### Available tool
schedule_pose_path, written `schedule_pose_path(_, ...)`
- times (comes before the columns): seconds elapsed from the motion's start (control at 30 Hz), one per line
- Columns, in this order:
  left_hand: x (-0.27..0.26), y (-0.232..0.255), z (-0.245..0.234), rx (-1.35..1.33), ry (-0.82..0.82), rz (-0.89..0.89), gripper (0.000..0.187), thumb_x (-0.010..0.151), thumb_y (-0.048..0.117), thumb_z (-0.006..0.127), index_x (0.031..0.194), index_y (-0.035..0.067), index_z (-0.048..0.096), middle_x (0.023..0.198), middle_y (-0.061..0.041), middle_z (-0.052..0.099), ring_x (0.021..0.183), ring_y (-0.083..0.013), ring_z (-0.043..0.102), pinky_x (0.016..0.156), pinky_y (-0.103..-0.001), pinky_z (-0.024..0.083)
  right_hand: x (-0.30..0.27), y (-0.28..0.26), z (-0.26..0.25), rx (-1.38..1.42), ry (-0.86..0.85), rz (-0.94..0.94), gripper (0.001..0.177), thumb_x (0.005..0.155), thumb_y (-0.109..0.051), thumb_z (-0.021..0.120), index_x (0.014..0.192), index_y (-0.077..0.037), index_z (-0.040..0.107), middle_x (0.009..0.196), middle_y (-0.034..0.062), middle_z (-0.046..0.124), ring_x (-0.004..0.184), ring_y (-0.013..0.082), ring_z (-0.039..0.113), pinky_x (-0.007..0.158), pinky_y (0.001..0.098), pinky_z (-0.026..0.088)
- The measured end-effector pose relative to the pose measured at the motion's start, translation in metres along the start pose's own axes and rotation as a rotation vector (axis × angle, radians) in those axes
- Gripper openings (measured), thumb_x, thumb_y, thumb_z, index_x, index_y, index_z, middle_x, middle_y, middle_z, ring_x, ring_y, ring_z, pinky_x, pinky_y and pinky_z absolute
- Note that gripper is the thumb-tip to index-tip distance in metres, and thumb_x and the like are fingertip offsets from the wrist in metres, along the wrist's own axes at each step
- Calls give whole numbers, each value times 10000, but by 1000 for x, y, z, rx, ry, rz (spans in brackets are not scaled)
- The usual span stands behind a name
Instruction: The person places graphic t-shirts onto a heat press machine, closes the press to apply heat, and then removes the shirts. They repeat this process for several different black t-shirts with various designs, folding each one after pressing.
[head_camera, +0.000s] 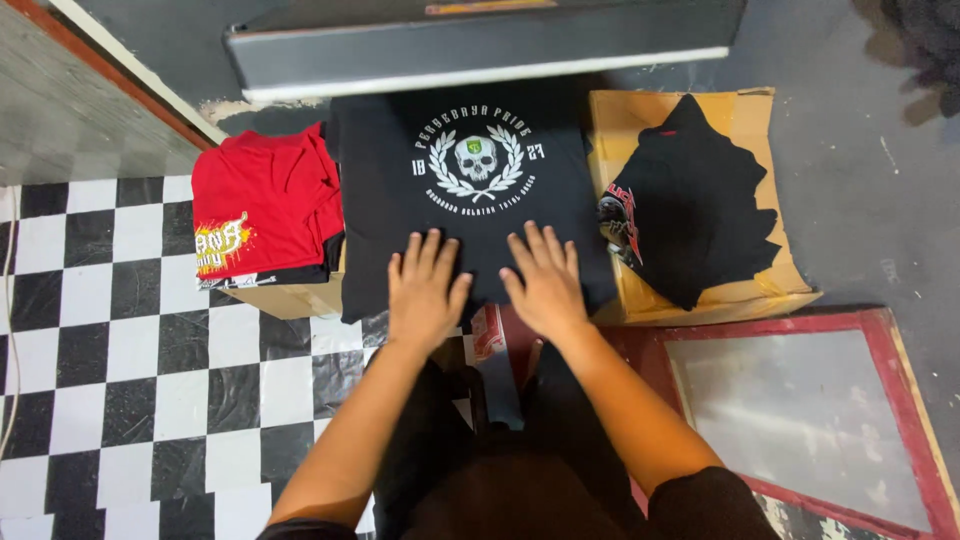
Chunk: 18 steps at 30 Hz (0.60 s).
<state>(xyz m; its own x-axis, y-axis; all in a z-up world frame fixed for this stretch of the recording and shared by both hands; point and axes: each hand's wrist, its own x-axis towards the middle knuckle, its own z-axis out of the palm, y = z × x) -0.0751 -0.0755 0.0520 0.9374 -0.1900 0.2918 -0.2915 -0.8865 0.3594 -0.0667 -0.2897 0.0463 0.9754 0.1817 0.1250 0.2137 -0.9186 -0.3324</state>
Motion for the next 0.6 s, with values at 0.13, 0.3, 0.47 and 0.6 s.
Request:
schedule_pose_path(0.13, 6, 12, 12, 34, -42, -6, 568, 968, 449, 564, 1428, 117, 576, 1515, -169, 479, 1439, -397, 369, 1144, -634, 242, 4, -15, -2, 20, -52, -13, 580, 978, -393, 562, 1487, -119, 507, 1591, 176, 388, 1484, 399, 308, 1194, 598, 189)
schedule_pose_path(0.3, 9, 13, 12, 24, -108, -45, 567, 974, 452, 557, 1437, 124, 565, 1519, -177, 466, 1455, -391, 348, 1150, -660, 205, 8, -18, -5, 1, -100, 3, 587, 958, -366, 582, 1480, -106, 510, 1569, 185, 407, 1463, 401, 329, 1171, 599, 218)
schedule_pose_path(0.47, 18, 15, 3, 17, -232, -85, 602, 951, 450, 564, 1450, 114, 540, 1536, -180, 428, 1460, -402, 311, 1142, -671, 208, 22, -23, -18, 10, -183, 29, 591, 940, -359, 608, 1461, -94, 521, 1558, 181, 406, 1446, 410, 336, 1154, 620, 220)
schedule_pose_path(0.6, 30, 27, -28, -66, -285, -115, 660, 933, 433, 622, 1457, 51, 498, 1531, -223, 405, 1461, -430, 298, 1104, -676, 240, 29, -23, -45, 68, -239, 57, 600, 902, -341, 656, 1432, -86, 541, 1539, 177, 412, 1422, 416, 332, 1143, 634, 211)
